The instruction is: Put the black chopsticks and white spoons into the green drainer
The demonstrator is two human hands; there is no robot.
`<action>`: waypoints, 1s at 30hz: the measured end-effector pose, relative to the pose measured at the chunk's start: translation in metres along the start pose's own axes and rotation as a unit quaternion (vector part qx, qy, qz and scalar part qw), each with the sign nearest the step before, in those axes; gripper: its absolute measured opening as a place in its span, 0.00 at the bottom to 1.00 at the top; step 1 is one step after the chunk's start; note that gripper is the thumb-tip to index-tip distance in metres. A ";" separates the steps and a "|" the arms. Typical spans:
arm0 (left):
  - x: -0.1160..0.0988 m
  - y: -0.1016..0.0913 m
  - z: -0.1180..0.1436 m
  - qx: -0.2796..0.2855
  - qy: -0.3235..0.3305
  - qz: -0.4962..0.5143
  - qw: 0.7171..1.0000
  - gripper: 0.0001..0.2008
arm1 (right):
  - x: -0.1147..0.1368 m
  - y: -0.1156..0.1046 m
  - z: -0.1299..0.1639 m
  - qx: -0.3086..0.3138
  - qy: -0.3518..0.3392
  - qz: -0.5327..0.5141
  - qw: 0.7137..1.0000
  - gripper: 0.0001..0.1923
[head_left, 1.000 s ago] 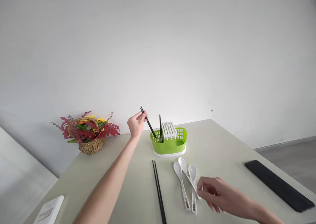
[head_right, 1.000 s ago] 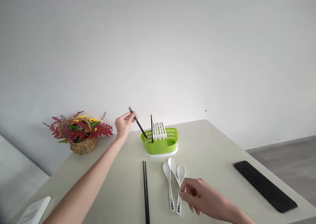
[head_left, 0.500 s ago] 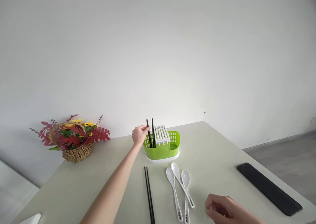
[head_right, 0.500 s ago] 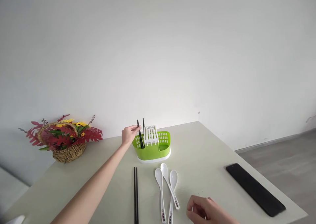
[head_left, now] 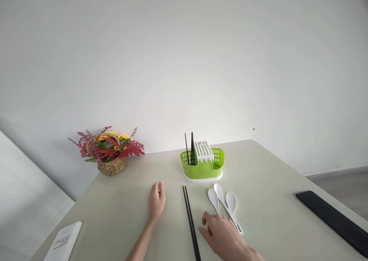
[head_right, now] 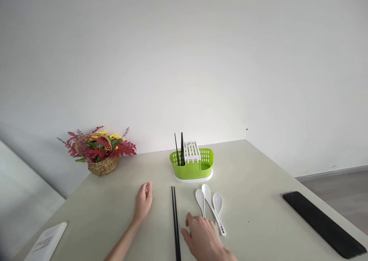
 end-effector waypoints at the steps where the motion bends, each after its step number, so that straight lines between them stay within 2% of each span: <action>1: 0.003 -0.006 0.013 0.013 -0.007 0.009 1.000 0.30 | 0.010 0.007 -0.006 -0.006 0.006 0.040 0.999 0.11; 3: 0.006 -0.012 0.034 0.044 -0.028 0.032 0.998 0.29 | 0.030 0.025 -0.017 -0.009 0.019 0.098 0.995 0.13; 8: -0.001 -0.015 0.063 0.086 -0.049 0.060 0.993 0.28 | 0.063 0.069 -0.037 -0.086 0.050 0.177 0.979 0.15; 11: -0.007 -0.017 0.072 0.094 -0.056 0.063 0.992 0.28 | 0.071 0.094 -0.046 -0.101 0.032 0.188 0.976 0.15; 13: -0.010 -0.018 0.077 0.096 -0.060 0.064 0.991 0.27 | 0.072 0.101 -0.048 -0.109 0.025 0.187 0.976 0.14; 20: -0.019 -0.021 0.090 0.104 -0.072 0.065 0.990 0.27 | 0.067 0.091 -0.031 -0.161 -0.024 0.163 0.973 0.10; 22: -0.023 -0.021 0.093 0.109 -0.083 0.072 0.988 0.28 | 0.065 0.086 -0.020 -0.201 -0.068 0.149 0.966 0.07; 25: -0.031 -0.016 0.102 0.154 -0.108 0.088 0.978 0.28 | 0.061 0.081 0.000 -0.267 -0.141 0.106 0.947 0.04; 27: -0.035 -0.013 0.109 0.193 -0.127 0.111 0.967 0.27 | 0.057 0.081 0.008 -0.272 -0.165 0.072 0.945 0.06; 30: -0.036 -0.011 0.117 0.230 -0.152 0.142 0.951 0.26 | 0.052 0.078 0.014 -0.233 -0.168 0.018 0.958 0.09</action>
Point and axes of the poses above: each hand's wrist, its own z-axis away from the middle knuckle, its own y-axis out of the palm, x = y × z, the point moved 8 cm from there along -z, towards the middle knuckle, and after that the axes turned 13 degrees about z, right-handed, at the moved point
